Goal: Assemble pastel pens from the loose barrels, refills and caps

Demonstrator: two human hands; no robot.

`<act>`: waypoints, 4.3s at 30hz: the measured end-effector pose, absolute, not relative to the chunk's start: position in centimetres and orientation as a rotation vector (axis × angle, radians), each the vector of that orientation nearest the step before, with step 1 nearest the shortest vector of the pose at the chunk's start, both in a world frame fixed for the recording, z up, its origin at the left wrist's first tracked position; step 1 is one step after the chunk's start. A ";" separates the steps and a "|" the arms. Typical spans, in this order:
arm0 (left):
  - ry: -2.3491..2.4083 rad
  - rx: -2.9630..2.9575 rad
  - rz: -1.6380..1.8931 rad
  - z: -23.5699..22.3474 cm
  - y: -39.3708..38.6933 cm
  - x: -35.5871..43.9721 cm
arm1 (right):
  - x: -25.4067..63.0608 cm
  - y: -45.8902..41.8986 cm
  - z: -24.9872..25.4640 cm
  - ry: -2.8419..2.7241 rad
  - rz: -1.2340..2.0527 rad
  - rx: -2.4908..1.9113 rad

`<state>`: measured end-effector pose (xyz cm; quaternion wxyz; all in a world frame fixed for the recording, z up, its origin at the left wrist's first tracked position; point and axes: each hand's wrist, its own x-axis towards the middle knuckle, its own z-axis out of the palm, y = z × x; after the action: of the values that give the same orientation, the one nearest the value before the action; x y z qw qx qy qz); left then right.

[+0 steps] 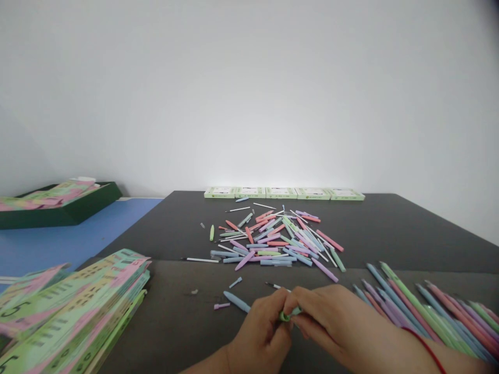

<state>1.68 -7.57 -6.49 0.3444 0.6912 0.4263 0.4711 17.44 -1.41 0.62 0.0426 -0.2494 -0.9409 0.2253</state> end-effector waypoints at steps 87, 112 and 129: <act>1.104 2.014 1.178 -6.6 -8.0 1.8 | 15.1 1.5 -3.3 -2.965 0.188 -1.019; 1.102 1.558 1.207 -6.6 -7.6 2.0 | 16.6 -1.4 -0.2 -2.209 1.197 -0.776; 0.611 0.918 1.291 -8.3 -7.5 3.7 | 16.3 -0.4 0.6 -2.305 1.281 -0.786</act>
<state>3.69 -7.54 -8.30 0.6608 0.4060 0.2702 0.5706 16.26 -0.42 0.63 0.1935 -0.2803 -0.8219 0.4566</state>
